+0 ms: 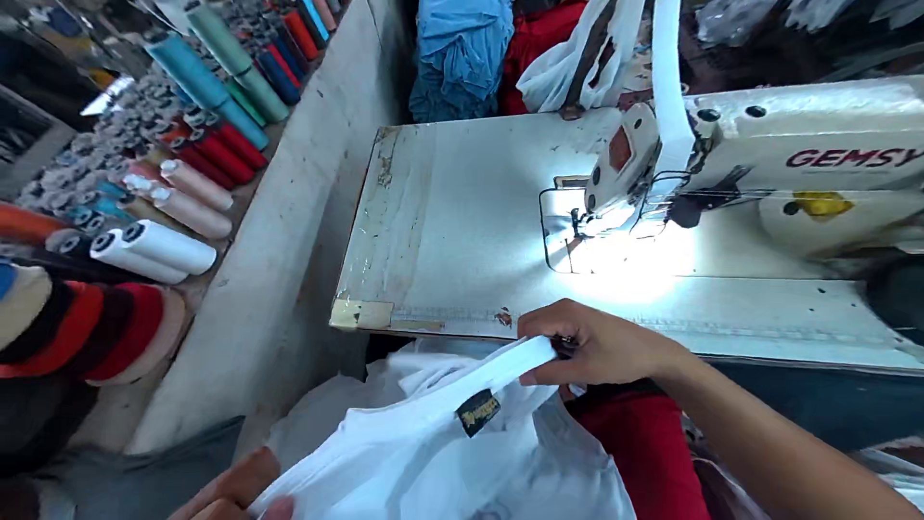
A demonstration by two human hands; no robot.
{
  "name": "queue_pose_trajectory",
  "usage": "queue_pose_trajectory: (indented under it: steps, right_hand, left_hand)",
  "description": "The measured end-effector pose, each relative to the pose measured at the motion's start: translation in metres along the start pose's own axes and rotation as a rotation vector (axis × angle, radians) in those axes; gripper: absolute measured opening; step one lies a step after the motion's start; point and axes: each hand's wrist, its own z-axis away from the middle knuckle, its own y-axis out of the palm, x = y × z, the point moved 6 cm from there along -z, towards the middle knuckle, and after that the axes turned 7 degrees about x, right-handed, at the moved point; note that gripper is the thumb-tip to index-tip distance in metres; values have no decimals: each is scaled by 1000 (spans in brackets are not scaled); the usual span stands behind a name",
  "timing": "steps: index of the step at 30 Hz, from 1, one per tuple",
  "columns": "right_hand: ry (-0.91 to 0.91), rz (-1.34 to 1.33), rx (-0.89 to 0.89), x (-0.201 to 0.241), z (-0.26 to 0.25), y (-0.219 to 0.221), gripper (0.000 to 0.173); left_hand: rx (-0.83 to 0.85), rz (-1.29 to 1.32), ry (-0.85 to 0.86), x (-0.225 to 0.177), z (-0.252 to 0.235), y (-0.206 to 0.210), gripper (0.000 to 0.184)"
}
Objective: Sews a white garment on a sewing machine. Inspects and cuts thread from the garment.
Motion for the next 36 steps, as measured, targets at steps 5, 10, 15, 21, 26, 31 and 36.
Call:
queue_pose_trajectory:
  steps: [5,10,15,21,26,31,36]
  right_hand:
    - [41,-46,-36,-10,8,2,29]
    - [46,-70,-55,-15,10,2,28]
    - [65,-93,-52,-17,12,3,27]
    - [84,-112,-59,-19,14,5,27]
    - [70,-82,-96,-23,14,5,28]
    - [96,-77,-160,-28,14,6,23]
    - [108,-60,-263,-32,16,6,27]
  left_hand:
    - [-5,-64,21,8,1,8,22]
    - [-15,-85,19,6,0,10,22]
    - [-18,-59,4,8,1,13,21]
    - [-14,-35,-18,12,0,16,19]
    - [-27,-22,-16,16,0,19,17]
    - [-34,-24,-14,21,-1,22,20]
    - [-47,-2,-25,23,-1,26,22]
